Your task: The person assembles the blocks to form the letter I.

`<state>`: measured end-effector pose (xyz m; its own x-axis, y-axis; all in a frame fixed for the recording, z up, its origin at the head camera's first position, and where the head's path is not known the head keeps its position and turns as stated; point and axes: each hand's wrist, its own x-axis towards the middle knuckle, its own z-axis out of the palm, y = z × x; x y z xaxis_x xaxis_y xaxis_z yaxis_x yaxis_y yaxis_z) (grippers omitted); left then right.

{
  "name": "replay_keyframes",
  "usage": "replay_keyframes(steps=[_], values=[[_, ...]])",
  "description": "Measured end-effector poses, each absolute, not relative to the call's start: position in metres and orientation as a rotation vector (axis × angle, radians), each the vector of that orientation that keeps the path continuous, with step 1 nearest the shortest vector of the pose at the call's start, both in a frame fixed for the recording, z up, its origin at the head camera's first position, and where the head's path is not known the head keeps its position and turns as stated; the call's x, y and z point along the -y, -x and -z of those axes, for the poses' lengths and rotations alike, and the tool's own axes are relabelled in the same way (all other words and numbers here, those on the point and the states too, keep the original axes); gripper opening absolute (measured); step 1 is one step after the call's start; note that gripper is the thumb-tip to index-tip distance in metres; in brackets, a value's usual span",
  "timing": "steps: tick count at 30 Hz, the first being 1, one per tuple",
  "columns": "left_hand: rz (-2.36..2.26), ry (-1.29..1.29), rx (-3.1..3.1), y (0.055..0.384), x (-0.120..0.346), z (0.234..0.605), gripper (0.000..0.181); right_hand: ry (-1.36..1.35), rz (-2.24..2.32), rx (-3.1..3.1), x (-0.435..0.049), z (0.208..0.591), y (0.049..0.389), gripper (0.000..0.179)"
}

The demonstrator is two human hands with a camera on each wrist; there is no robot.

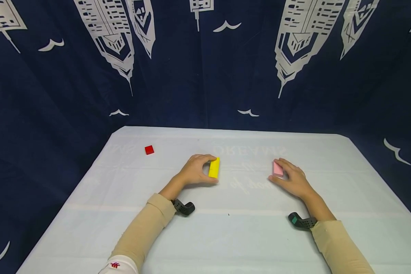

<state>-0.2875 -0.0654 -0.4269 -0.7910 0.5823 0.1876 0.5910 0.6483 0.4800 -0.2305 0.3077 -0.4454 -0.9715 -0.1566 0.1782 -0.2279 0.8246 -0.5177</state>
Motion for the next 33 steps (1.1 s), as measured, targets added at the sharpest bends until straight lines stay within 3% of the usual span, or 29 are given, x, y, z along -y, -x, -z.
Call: replay_keyframes(steps=[33], values=[[0.687,0.992,2.824,0.275,0.046,0.435,0.088,-0.310,-0.839,2.878,-0.310,0.446,0.231,0.078]])
